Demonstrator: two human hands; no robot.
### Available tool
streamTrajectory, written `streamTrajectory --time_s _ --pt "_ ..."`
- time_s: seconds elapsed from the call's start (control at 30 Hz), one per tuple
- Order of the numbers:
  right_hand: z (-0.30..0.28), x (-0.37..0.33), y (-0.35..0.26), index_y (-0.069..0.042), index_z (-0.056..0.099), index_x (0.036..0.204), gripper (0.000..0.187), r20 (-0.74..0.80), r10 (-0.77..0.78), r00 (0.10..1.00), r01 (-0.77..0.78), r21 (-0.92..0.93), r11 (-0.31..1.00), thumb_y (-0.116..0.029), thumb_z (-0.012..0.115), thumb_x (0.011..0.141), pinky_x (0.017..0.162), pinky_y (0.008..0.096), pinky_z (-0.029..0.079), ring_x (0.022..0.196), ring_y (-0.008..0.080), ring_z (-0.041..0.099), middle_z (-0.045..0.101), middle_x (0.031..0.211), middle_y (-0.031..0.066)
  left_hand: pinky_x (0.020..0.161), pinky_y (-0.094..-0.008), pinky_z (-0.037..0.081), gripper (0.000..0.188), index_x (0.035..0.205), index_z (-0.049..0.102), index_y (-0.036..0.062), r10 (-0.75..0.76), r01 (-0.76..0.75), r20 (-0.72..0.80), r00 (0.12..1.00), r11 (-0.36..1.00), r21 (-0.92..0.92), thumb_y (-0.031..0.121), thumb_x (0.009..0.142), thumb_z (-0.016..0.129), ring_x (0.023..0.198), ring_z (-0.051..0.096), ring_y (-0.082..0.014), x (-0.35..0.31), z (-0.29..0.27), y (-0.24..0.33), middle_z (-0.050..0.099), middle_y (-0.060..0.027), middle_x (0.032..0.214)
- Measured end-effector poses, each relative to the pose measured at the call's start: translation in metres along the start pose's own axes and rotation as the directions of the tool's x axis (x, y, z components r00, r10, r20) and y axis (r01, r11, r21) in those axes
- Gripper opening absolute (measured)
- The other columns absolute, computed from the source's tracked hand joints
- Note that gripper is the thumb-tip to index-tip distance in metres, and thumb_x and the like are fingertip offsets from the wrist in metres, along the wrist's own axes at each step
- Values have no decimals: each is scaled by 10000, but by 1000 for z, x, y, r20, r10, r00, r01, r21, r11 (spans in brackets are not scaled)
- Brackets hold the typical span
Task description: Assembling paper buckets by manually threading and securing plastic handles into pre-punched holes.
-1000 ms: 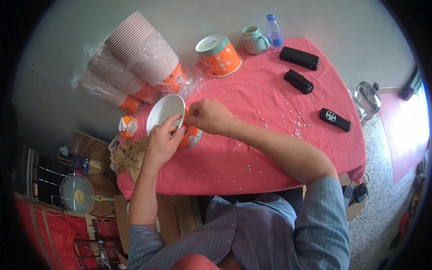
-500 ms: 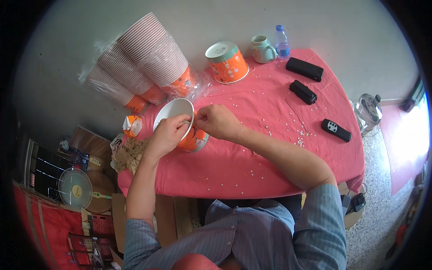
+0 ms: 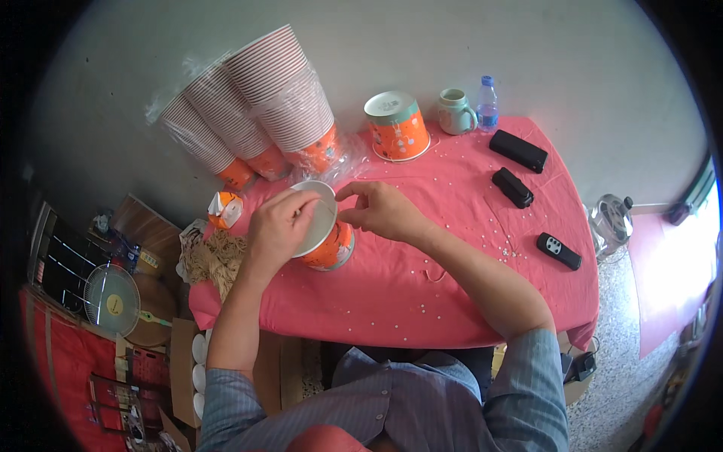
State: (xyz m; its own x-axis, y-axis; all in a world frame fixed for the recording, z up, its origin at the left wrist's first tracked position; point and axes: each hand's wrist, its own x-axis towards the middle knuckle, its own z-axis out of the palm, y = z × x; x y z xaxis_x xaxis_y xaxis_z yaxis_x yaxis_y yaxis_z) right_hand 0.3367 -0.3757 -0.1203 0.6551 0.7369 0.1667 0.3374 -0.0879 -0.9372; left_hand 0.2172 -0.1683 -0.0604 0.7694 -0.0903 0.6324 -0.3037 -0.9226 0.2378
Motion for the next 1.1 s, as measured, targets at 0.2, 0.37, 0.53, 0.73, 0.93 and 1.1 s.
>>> streamTrajectory --time_s 0.2,0.37,0.53,0.73,0.93,1.1 --pt "8 5 11 -32 808 1218 203 -32 -76 997 81 243 967 -169 744 1083 665 274 563 728 65 669 758 867 8 772 -390 600 171 1177 778 32 61 -33 128 990 977 -211 79 1020 728 887 757 -292 4 10 15 753 -119 1005" --pt "4 11 16 -16 820 1179 192 -43 -68 997 79 378 922 -162 725 1098 668 271 563 731 70 667 770 905 3 792 -334 590 318 1358 663 -67 -292 409 295 910 745 -527 51 1079 567 834 732 -172 -10 30 -1 779 -153 1179" --pt "0 14 26 -20 824 1205 208 -45 -85 995 96 459 883 -169 719 1103 683 267 564 755 74 677 782 938 6 630 -249 524 336 1405 627 -37 -349 599 487 800 478 -642 76 1091 582 771 665 -83 2 34 7 777 -83 1155" --pt "-2 13 21 -20 826 1193 212 -35 -55 998 65 492 868 -178 717 1103 690 277 565 755 86 681 788 951 13 552 -219 460 229 1292 661 2 -304 626 554 775 482 -613 100 1086 663 716 629 -43 6 44 -6 783 -32 1023" --pt "-13 13 21 -24 802 1176 216 -33 50 998 -22 581 814 -213 739 1090 693 294 569 749 97 691 763 904 8 530 -219 439 118 1074 730 8 -390 677 553 736 443 -588 116 1076 683 634 605 -46 11 43 -7 769 -21 906" --pt "-41 11 5 -38 764 1254 232 98 122 988 -153 457 876 -139 760 1045 710 305 592 761 107 710 730 870 21 526 -212 429 105 1035 756 29 -401 675 544 737 466 -572 108 1064 694 624 590 -31 13 41 -9 749 2 898"
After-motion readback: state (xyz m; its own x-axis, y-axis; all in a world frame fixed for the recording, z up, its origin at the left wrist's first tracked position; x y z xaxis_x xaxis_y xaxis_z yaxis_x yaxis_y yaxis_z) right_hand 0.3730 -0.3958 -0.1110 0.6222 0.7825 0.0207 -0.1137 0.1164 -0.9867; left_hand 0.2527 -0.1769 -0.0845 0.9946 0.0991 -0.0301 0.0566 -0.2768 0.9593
